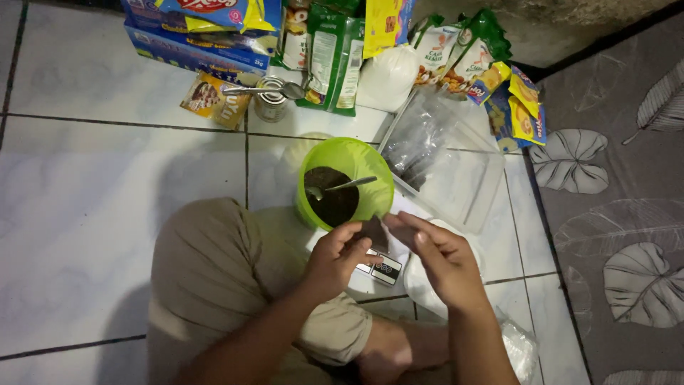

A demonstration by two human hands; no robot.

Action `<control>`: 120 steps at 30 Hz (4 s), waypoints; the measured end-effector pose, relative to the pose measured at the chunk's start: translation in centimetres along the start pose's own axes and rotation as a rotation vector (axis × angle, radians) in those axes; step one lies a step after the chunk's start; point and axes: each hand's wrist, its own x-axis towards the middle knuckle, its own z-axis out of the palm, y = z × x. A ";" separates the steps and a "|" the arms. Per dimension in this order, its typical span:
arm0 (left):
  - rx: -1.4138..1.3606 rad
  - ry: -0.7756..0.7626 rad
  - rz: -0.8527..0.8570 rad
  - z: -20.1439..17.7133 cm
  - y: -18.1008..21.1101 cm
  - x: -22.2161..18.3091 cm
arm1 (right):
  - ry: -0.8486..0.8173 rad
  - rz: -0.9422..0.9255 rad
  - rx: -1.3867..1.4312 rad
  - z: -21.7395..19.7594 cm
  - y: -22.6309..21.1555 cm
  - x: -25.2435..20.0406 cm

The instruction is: Scooping material from a bowl into small plastic bags and weighing them on a digital scale

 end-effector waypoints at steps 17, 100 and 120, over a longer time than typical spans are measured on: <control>0.456 0.064 -0.336 1.6 0.6 -1.5 | 0.308 0.176 -0.545 -3.8 -1.7 -4.5; 1.568 -0.779 0.056 3.2 -3.3 -6.2 | 0.650 0.427 -0.036 -13.2 16.3 0.1; -0.008 -0.072 -0.255 0.2 0.1 -0.3 | 0.212 0.214 0.051 -1.5 2.3 2.6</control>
